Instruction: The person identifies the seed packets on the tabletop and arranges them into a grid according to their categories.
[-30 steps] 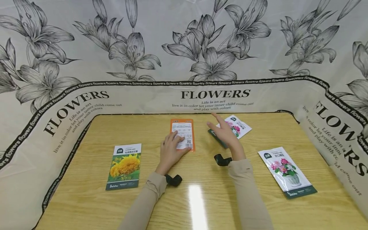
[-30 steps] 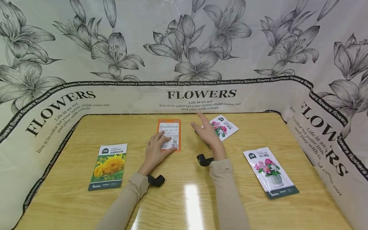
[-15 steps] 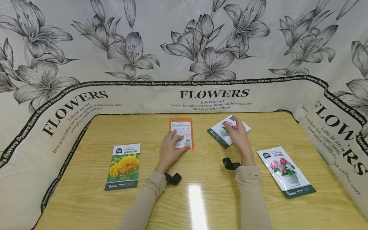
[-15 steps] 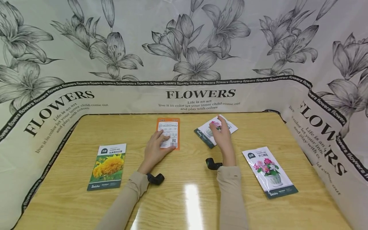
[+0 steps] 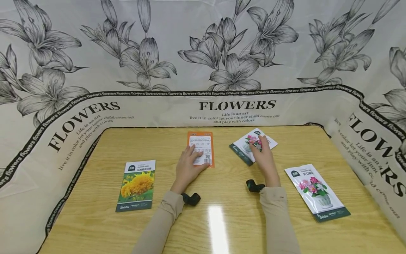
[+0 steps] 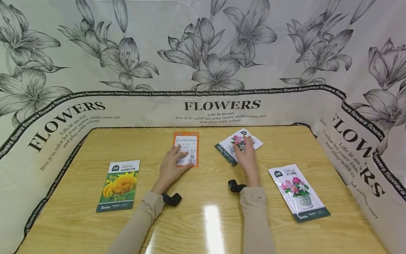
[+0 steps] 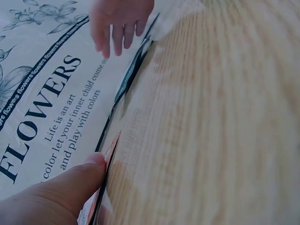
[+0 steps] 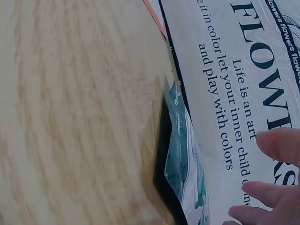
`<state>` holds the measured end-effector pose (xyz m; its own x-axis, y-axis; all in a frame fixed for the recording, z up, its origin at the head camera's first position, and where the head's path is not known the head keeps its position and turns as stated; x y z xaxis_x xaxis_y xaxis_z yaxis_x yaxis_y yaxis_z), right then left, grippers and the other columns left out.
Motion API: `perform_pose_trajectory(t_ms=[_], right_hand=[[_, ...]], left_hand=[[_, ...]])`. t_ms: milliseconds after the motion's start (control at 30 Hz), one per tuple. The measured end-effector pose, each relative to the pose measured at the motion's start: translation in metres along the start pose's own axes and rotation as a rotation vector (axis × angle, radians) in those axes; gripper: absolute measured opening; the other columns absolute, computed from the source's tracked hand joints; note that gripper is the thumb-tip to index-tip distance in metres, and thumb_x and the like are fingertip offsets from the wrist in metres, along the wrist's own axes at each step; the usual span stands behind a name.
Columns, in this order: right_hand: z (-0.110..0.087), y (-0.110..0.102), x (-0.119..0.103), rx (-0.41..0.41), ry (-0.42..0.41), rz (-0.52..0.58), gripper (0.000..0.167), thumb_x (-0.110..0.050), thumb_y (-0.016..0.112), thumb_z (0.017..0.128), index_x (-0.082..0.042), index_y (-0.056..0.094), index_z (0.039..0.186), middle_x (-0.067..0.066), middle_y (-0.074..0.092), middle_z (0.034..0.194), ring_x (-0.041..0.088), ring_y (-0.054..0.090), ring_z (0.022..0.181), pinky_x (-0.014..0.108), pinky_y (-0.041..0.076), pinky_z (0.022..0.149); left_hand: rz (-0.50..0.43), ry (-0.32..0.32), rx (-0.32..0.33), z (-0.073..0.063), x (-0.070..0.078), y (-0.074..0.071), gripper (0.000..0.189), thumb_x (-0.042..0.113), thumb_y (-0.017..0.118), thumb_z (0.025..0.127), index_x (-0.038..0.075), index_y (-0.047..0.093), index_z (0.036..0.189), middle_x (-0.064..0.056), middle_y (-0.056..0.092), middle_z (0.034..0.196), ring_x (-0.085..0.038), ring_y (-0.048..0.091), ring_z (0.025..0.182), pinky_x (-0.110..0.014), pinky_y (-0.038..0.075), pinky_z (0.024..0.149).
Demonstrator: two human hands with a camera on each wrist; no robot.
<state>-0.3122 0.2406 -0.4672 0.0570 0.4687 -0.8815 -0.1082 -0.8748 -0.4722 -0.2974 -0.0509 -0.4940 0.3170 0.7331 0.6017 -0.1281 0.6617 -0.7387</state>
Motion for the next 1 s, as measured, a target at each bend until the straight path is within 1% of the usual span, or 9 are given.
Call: perform_pose_trajectory(t_ms=[167, 233, 333, 567, 700, 833, 1000], right_hand=[[0.004, 0.013, 0.000, -0.094, -0.026, -0.125, 0.074, -0.024, 0.050, 0.103, 0.002, 0.007, 0.157, 0.028, -0.015, 0.160, 0.045, -0.021, 0.145, 0.063, -0.006, 0.115], [0.004, 0.017, 0.003, -0.126, -0.010, -0.160, 0.075, -0.024, 0.049, 0.103, 0.001, 0.006, 0.158, 0.030, -0.017, 0.159, 0.047, -0.024, 0.143, 0.065, -0.007, 0.113], [0.003, 0.020, 0.005, -0.152, 0.007, -0.177, 0.073, -0.025, 0.049, 0.102, 0.003, 0.008, 0.157, 0.030, -0.020, 0.158, 0.049, -0.026, 0.141, 0.068, -0.008, 0.111], [0.003, 0.023, 0.010, -0.172, 0.013, -0.220, 0.073, -0.025, 0.049, 0.102, 0.006, 0.011, 0.155, 0.029, -0.023, 0.157, 0.048, -0.029, 0.140, 0.065, -0.013, 0.111], [0.003, 0.024, 0.009, -0.172, -0.007, -0.234, 0.071, -0.025, 0.049, 0.102, 0.008, 0.014, 0.154, 0.030, -0.023, 0.156, 0.049, -0.029, 0.140, 0.065, -0.014, 0.111], [0.002, 0.025, 0.007, -0.178, -0.026, -0.228, 0.067, -0.025, 0.048, 0.102, 0.007, 0.019, 0.153, 0.029, -0.020, 0.157, 0.047, -0.027, 0.141, 0.066, -0.015, 0.110], [0.001, 0.028, 0.004, -0.197, -0.042, -0.211, 0.063, -0.026, 0.046, 0.104, 0.005, 0.023, 0.153, 0.027, -0.017, 0.159, 0.045, -0.026, 0.143, 0.068, -0.018, 0.108]], left_hand=[[0.007, 0.006, -0.007, 0.000, 0.000, 0.000, 0.062, 0.047, 0.077, 0.084, 0.014, 0.064, 0.134, -0.015, 0.037, 0.156, -0.031, 0.022, 0.149, -0.047, 0.015, 0.120], [0.019, -0.003, -0.021, 0.000, 0.000, 0.001, 0.063, 0.048, 0.076, 0.084, 0.015, 0.062, 0.137, -0.014, 0.036, 0.157, -0.031, 0.021, 0.149, -0.046, 0.014, 0.120], [0.028, -0.013, -0.044, 0.000, -0.001, 0.003, 0.065, 0.050, 0.074, 0.085, 0.016, 0.061, 0.138, -0.012, 0.033, 0.158, -0.030, 0.019, 0.150, -0.046, 0.013, 0.120], [0.046, -0.018, -0.048, 0.002, -0.003, 0.006, 0.066, 0.053, 0.073, 0.085, 0.017, 0.060, 0.139, -0.011, 0.032, 0.159, -0.030, 0.018, 0.150, -0.047, 0.013, 0.120], [0.055, -0.017, -0.050, 0.002, -0.004, 0.007, 0.066, 0.052, 0.073, 0.085, 0.018, 0.060, 0.140, -0.011, 0.033, 0.159, -0.029, 0.018, 0.150, -0.048, 0.013, 0.120], [0.057, -0.012, -0.057, 0.003, -0.004, 0.008, 0.066, 0.053, 0.072, 0.086, 0.018, 0.059, 0.140, -0.010, 0.032, 0.159, -0.029, 0.017, 0.150, -0.049, 0.013, 0.120], [0.040, -0.011, -0.053, 0.002, -0.003, 0.005, 0.065, 0.051, 0.073, 0.086, 0.017, 0.059, 0.140, -0.012, 0.032, 0.159, -0.031, 0.016, 0.150, -0.050, 0.013, 0.120]])
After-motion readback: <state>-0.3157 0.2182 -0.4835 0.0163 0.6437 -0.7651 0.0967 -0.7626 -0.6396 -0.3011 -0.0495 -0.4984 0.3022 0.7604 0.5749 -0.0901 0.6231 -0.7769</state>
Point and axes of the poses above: each hand's wrist, its own z-axis towards the middle knuckle, its own y-axis out of the palm, x = y × z, the point moved 9 cm from there along z, towards the middle knuckle
